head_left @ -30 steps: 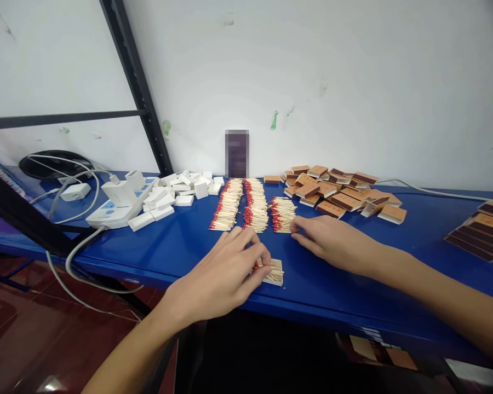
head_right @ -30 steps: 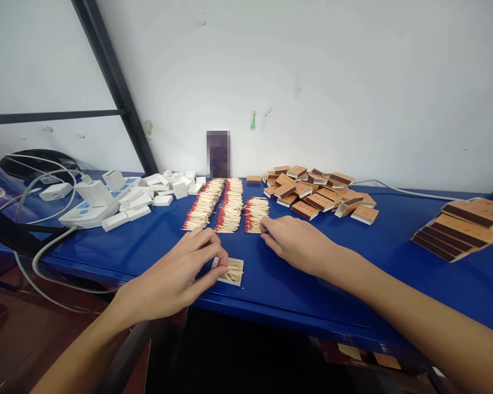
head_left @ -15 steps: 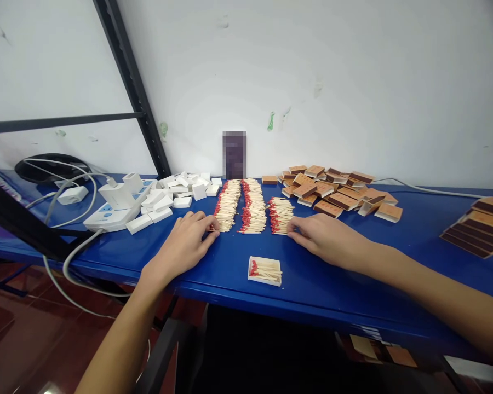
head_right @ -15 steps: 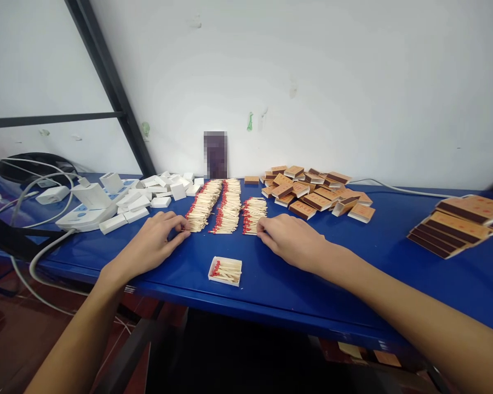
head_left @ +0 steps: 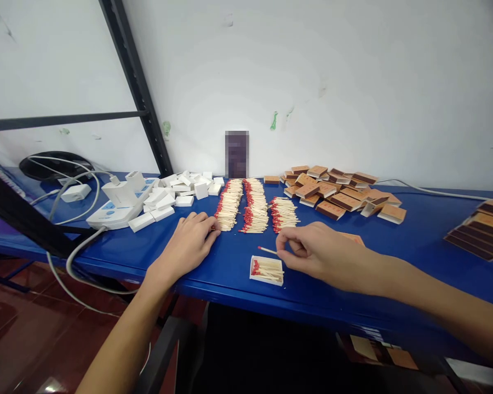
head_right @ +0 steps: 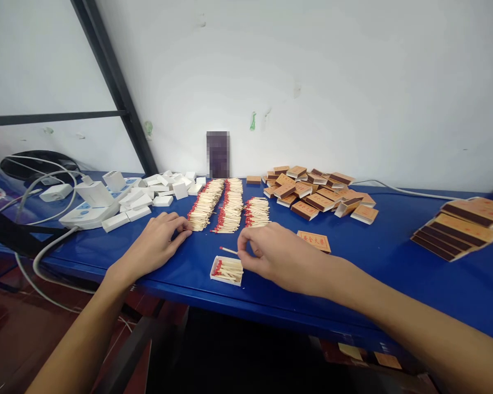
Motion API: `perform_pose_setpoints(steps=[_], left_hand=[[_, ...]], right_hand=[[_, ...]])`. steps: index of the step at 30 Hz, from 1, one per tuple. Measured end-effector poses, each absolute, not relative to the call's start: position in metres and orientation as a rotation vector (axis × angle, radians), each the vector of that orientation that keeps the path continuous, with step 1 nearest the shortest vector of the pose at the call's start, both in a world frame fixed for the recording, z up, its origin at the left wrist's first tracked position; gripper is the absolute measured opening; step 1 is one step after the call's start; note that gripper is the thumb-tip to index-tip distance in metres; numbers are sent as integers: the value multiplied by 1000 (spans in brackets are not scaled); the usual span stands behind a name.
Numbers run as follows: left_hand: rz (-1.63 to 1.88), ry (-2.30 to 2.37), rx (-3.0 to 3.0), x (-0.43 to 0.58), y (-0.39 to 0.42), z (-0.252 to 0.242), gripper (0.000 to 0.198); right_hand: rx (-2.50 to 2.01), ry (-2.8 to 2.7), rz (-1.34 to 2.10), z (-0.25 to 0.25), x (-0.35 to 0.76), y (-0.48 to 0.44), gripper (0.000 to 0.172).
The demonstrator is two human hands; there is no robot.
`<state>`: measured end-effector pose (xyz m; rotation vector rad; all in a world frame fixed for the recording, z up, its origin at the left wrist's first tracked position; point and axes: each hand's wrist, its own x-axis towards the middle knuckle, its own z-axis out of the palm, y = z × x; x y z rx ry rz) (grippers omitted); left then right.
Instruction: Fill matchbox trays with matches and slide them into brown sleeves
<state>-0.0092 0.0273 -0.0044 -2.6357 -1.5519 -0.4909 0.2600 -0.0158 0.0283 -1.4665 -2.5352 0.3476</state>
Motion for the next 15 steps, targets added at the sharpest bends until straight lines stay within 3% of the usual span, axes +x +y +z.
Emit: perform_pose_setpoints(steps=[15], left_hand=[[-506, -1571, -2589, -8, 26, -8, 21]], right_hand=[[-1151, -2576, 653, 24, 257, -32, 23]])
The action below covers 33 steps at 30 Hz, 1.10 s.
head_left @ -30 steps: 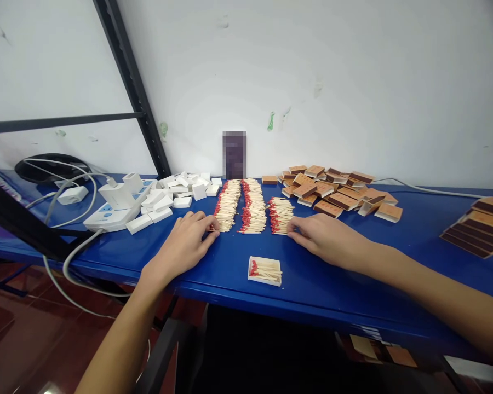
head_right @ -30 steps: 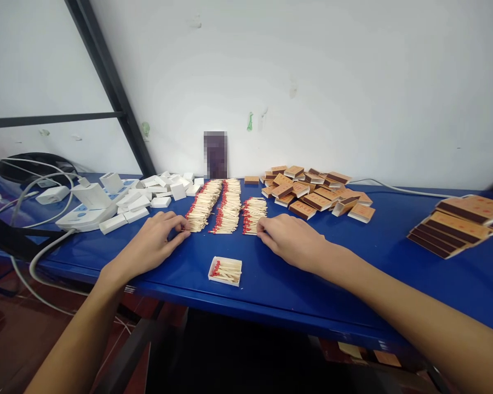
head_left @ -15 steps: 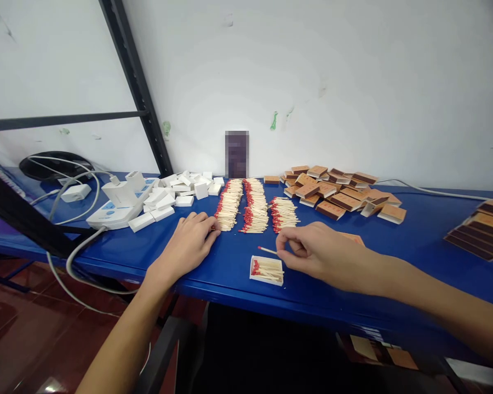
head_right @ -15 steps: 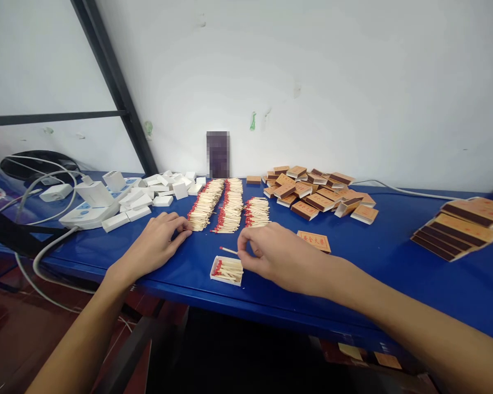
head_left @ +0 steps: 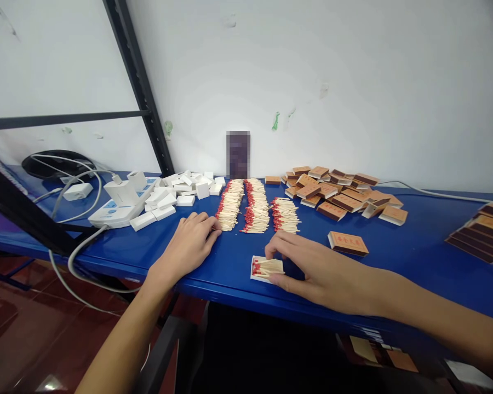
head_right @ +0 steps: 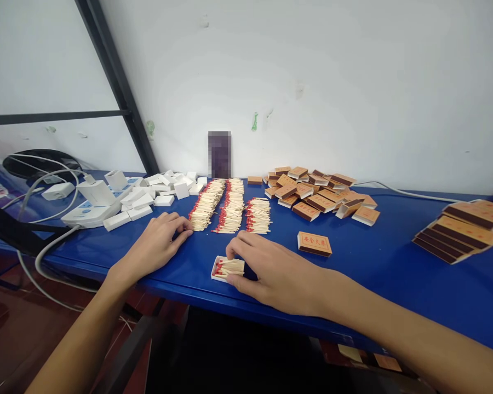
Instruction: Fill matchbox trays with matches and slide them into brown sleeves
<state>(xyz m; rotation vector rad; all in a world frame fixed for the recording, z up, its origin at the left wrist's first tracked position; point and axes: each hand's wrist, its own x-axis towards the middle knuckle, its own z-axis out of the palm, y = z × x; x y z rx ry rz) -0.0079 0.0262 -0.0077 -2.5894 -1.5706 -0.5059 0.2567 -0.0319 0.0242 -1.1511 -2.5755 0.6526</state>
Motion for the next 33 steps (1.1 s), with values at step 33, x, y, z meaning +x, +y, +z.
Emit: perform_pose_setpoints(steps=[33], left_hand=[[-558, -1559, -2623, -14, 30, -11, 23]], right_hand=[[-854, -2729, 291, 6, 264, -22, 18]])
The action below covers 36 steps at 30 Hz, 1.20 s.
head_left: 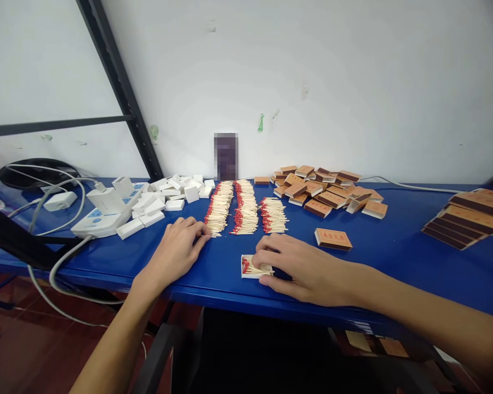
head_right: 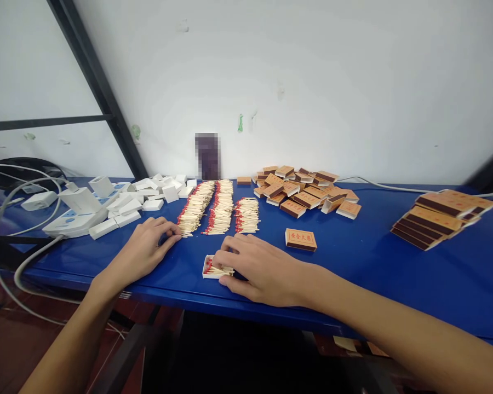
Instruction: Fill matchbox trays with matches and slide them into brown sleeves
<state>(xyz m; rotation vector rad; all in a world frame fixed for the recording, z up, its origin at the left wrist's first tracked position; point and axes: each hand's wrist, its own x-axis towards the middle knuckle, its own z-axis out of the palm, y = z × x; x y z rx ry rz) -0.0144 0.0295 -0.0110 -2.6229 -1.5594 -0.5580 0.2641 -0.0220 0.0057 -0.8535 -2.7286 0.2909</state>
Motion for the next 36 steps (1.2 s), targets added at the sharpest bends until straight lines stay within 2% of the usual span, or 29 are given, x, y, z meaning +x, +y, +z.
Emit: perform_pose_setpoints(steps=[5, 12, 22, 26, 31, 36], left_hand=[[-498, -1520, -2649, -13, 29, -7, 25], [-636, -1315, -3037, 25, -12, 13, 20], [-746, -1317, -3091, 39, -20, 1, 22], [-764, -1321, -3125, 29, -20, 1, 39], [-731, -1314, -3152, 30, -19, -2, 32], [-727, -1325, -3132, 31, -18, -4, 33]], right_hand=[[-858, -2726, 313, 6, 263, -23, 24], [-969, -2583, 494, 2, 262, -23, 20], [-1054, -2433, 731, 0, 266, -24, 32], [-1006, -2422, 755, 3, 267, -27, 26], [-1017, -2469, 737, 7, 262, -28, 31], [-1031, -2489, 729, 8, 261, -27, 31]])
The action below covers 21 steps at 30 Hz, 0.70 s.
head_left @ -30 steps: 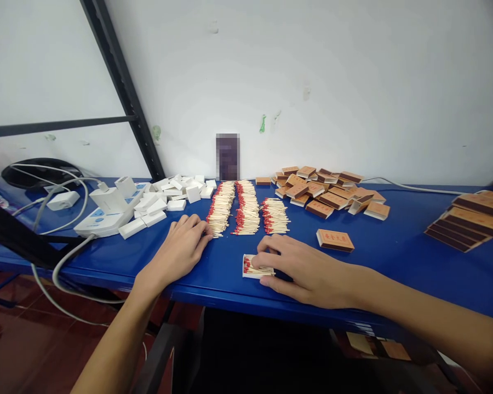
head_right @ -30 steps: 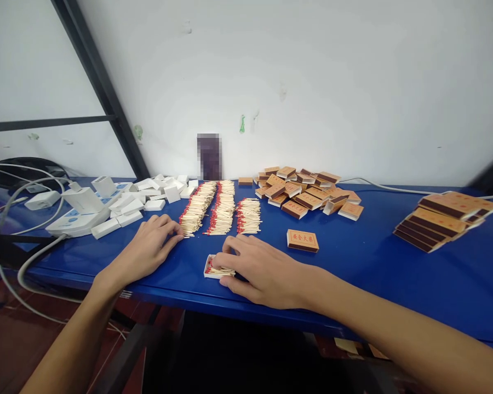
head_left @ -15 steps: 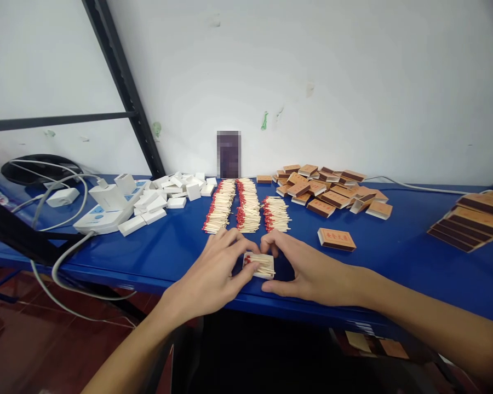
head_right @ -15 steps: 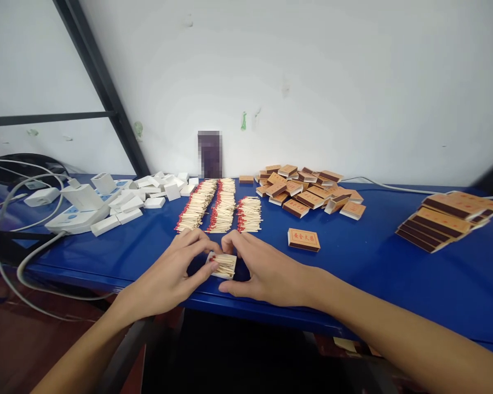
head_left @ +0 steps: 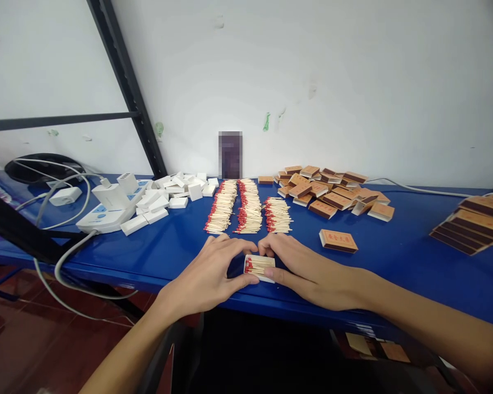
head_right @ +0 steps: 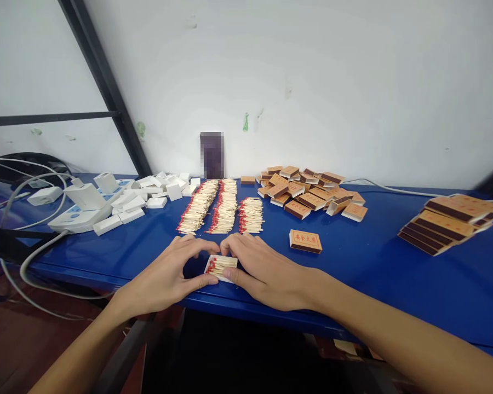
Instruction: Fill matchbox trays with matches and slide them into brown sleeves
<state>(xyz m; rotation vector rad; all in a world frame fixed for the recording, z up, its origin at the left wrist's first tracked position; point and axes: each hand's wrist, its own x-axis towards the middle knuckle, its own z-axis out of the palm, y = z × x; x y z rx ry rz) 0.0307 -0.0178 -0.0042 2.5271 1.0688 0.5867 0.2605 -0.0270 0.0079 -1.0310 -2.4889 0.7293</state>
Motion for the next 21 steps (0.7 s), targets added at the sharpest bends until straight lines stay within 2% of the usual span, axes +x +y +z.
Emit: perform_pose_setpoints(steps=[8, 14, 18, 21], left_hand=[[709, 1184, 2508, 19, -10, 0, 38], [882, 1274, 2413, -3, 7, 5, 32], [1086, 1240, 2330, -11, 12, 4, 53], [1090, 1316, 2417, -11, 13, 3, 42]], right_hand=[[-1126, -2444, 590, 3, 263, -20, 19], [-1161, -2454, 567, 6, 264, -21, 21], [-1138, -2487, 565, 6, 262, -26, 22], [-1121, -2518, 549, 8, 261, -31, 23]])
